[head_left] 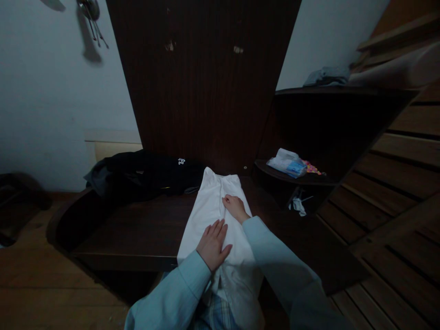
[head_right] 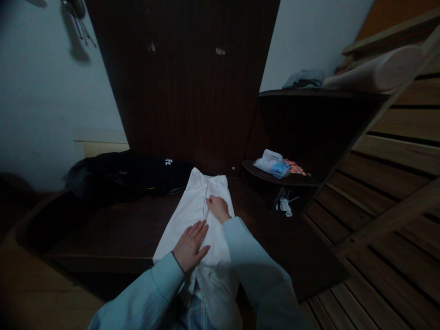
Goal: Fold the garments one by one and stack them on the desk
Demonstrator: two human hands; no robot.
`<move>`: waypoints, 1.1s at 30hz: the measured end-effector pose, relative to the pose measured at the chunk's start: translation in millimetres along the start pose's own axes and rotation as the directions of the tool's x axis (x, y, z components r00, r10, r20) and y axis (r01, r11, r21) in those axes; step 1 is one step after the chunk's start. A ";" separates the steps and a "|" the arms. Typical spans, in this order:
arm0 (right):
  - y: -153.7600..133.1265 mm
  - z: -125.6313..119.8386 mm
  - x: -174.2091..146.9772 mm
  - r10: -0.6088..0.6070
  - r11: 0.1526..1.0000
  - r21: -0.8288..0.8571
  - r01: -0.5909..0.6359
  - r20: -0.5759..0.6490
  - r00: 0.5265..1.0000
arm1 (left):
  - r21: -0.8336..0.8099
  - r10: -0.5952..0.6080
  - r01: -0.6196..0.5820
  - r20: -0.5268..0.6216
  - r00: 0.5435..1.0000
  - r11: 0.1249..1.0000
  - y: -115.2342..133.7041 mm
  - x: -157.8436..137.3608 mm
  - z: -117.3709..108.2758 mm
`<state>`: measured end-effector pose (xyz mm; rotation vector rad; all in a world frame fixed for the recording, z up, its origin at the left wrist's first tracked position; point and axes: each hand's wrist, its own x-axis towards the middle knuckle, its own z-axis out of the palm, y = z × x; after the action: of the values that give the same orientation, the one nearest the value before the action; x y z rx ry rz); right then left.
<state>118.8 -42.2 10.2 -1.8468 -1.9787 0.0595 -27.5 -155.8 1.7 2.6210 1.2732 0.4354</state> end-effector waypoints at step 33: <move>-5.8 -5.8 -0.7 -0.009 0.997 -0.078 0.020 0.130 0.991 | 0.029 -0.002 0.001 0.032 0.999 1.000 2.3 -6.1 0.0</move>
<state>115.3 -45.0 17.1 -1.9221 -2.1103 0.1012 -29.4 -162.0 1.4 2.6395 1.2813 0.3752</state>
